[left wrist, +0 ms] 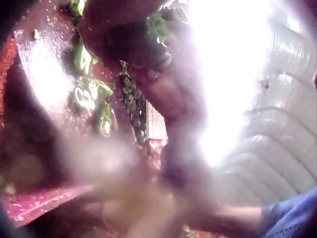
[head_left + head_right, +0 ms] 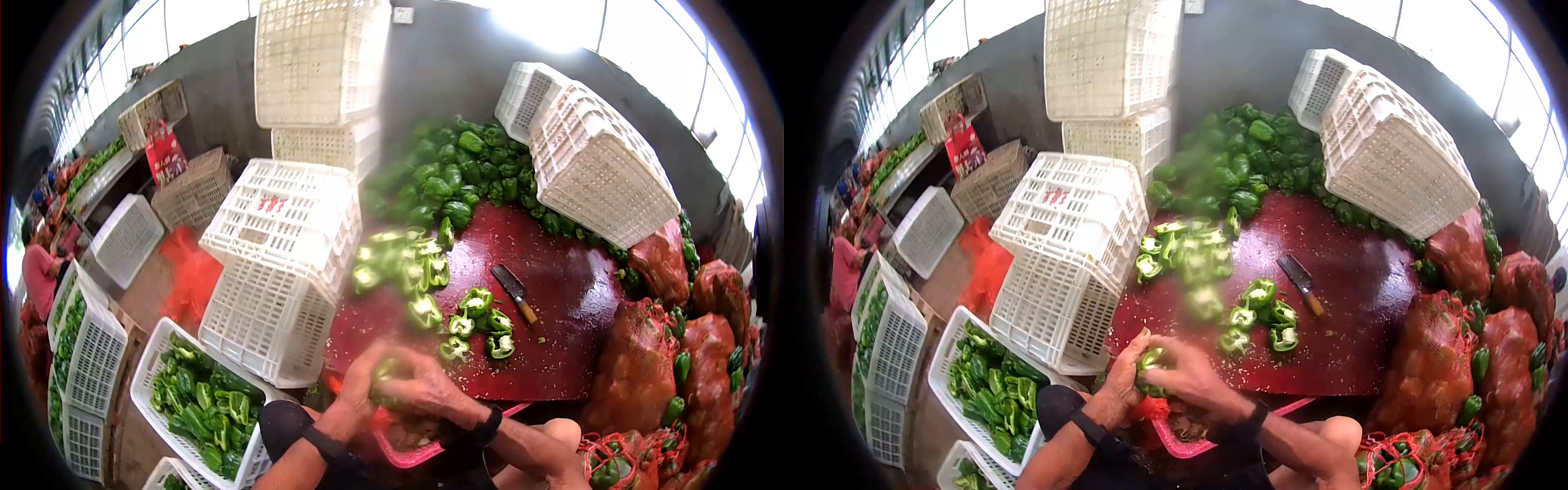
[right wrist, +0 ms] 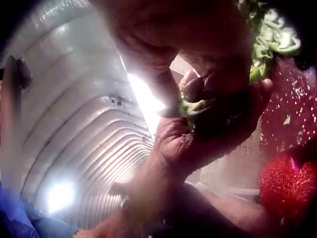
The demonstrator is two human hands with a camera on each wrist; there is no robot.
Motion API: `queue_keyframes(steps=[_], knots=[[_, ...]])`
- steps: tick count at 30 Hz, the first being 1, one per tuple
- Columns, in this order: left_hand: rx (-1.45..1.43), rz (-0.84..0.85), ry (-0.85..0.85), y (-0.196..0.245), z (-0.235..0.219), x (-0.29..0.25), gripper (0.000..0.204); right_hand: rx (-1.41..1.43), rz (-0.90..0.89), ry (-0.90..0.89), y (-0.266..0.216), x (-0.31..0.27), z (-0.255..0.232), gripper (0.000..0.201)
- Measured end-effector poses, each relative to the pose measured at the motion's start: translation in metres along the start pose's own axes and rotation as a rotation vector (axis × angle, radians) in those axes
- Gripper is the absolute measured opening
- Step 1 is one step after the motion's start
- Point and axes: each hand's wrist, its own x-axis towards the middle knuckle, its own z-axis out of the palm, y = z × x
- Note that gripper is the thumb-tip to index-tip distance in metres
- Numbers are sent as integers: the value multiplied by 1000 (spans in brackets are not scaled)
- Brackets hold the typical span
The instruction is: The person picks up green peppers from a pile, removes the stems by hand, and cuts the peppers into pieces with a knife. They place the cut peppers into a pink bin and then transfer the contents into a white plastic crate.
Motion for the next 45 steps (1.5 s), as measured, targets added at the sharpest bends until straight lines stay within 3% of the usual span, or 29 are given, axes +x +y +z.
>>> queue_keyframes(steps=[1, 3, 6, 7, 9, 13, 20, 23, 27, 30, 33, 36, 39, 40, 43, 45], knots=[[-58, -53, 12, 8, 6, -5, 31, 27, -83, -25, -6, -5, 2, 57], [-82, -79, 2, 22, 20, -12, 28, 186, -37, -32, -24, -19, 0, 52], [-107, -95, -105, 34, 33, -12, 29, 164, -129, 89, -9, -19, -15, 44], [-88, -71, -115, 35, 35, -13, 29, 199, -65, 51, -9, -22, -21, 42], [-54, -22, -136, 36, 45, -12, 28, 79, -217, 35, 0, -17, -26, 38], [-20, -40, -129, 34, 44, 11, 28, -97, -326, 72, 2, -20, -40, 46], [-82, -222, -143, 16, 32, 44, 32, -39, -335, 116, 17, -17, -44, 47], [97, -94, -35, 6, 28, 48, 35, -225, -367, 205, 37, -10, -41, 47], [107, -50, -97, 5, 27, 50, 40, -204, -417, 282, 43, -5, -32, 45], [121, -12, -38, 7, 39, 43, 41, -290, -253, 225, 36, -12, -31, 33], [231, 61, 12, 5, 45, 40, 42, -417, -342, 187, 34, -15, -35, 27], [280, 176, 16, -3, 37, 51, 44, -566, -482, 317, 34, -16, -28, 20], [360, 239, 78, 4, 42, 56, 46, -866, -643, 337, 39, -17, -16, 17], [336, 253, 78, 2, 42, 58, 51, -878, -628, 306, 40, -17, -17, 18], [93, 183, -36, 12, 40, 54, 39, -624, -577, 133, 31, -27, -34, 18], [-28, 158, -94, 21, 40, 51, 36, -774, -289, -218, 21, -33, -48, 24]])
